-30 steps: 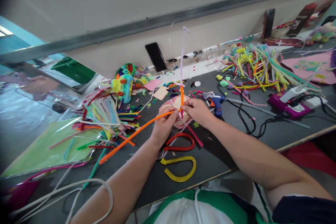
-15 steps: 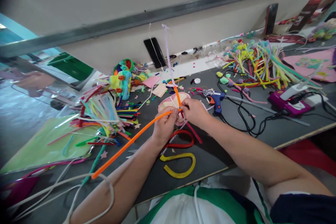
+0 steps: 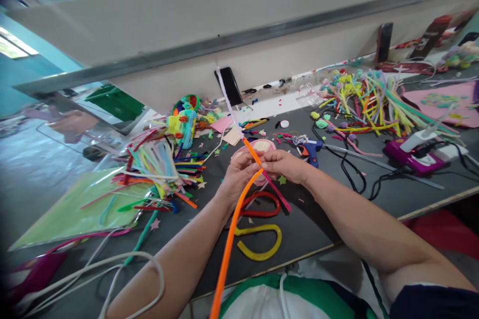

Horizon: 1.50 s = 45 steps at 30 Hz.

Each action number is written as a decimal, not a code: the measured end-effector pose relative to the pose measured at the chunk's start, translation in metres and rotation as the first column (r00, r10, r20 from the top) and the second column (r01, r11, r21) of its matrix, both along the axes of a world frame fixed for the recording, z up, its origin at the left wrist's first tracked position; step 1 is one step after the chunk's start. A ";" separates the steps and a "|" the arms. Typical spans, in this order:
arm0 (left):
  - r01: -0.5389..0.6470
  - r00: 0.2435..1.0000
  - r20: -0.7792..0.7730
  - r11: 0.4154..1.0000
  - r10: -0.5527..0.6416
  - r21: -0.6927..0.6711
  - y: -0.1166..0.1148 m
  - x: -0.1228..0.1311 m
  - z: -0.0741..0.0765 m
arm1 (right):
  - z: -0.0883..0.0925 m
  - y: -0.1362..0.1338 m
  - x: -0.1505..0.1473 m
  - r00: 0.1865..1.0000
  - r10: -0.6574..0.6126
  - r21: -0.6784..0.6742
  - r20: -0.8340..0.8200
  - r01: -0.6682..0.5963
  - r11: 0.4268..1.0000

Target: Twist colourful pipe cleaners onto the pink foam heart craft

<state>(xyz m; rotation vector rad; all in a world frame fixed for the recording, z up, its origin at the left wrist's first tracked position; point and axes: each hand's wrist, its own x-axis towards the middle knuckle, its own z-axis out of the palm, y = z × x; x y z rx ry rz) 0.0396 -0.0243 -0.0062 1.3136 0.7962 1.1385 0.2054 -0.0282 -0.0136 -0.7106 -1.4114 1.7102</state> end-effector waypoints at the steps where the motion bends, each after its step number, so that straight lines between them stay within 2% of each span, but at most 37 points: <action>1: 0.017 1.000 0.024 1.000 -0.016 -0.019 0.001 0.000 0.000 | -0.001 0.000 0.000 1.000 -0.009 -0.013 -0.001 0.009 1.000; 3: 0.057 0.997 0.059 0.997 -0.054 -0.059 0.002 -0.001 -0.001 | -0.002 0.001 -0.001 1.000 -0.021 -0.036 0.004 0.021 0.999; 7: 0.029 0.999 0.046 0.997 -0.026 -0.070 0.005 -0.002 -0.007 | -0.004 0.002 -0.002 0.997 -0.073 -0.039 0.030 0.074 0.996; 11: -0.045 0.998 0.048 0.999 0.046 -0.008 0.009 -0.002 -0.013 | -0.005 0.004 -0.004 0.978 -0.207 -0.039 0.017 0.208 0.977; 14: -0.077 0.993 0.092 0.997 0.077 -0.013 0.012 -0.001 -0.014 | -0.003 0.007 -0.003 0.945 -0.327 -0.026 0.031 0.328 0.944; 21: -0.151 0.980 0.118 0.986 0.159 -0.068 0.015 -0.001 -0.012 | 0.002 0.004 -0.006 0.911 -0.355 0.112 0.209 0.338 0.934; 27: -0.157 0.980 0.116 0.987 0.161 -0.043 0.017 -0.002 -0.016 | 0.000 0.000 -0.015 0.832 -0.487 0.347 0.263 0.390 0.853; 31: -0.141 0.989 0.055 0.990 0.140 0.004 0.018 -0.002 -0.019 | -0.004 0.002 -0.013 0.759 -0.569 0.375 0.318 0.450 0.810; 35: -0.146 0.989 0.001 0.989 0.146 0.024 0.017 -0.003 -0.018 | -0.007 0.005 -0.013 0.742 -0.584 0.334 0.330 0.487 0.807; 37: -0.149 0.989 -0.004 0.988 0.149 0.030 0.016 -0.003 -0.017 | -0.006 0.005 -0.013 0.767 -0.554 0.285 0.324 0.479 0.830; 41: -0.166 0.986 -0.004 0.984 0.167 0.065 0.013 -0.002 -0.014 | -0.003 0.002 -0.015 0.859 -0.466 0.071 0.211 0.462 0.884; 45: -0.152 0.987 -0.024 0.978 0.157 0.143 0.009 -0.002 -0.010 | 0.003 -0.001 -0.016 0.917 -0.395 -0.154 0.061 0.400 0.904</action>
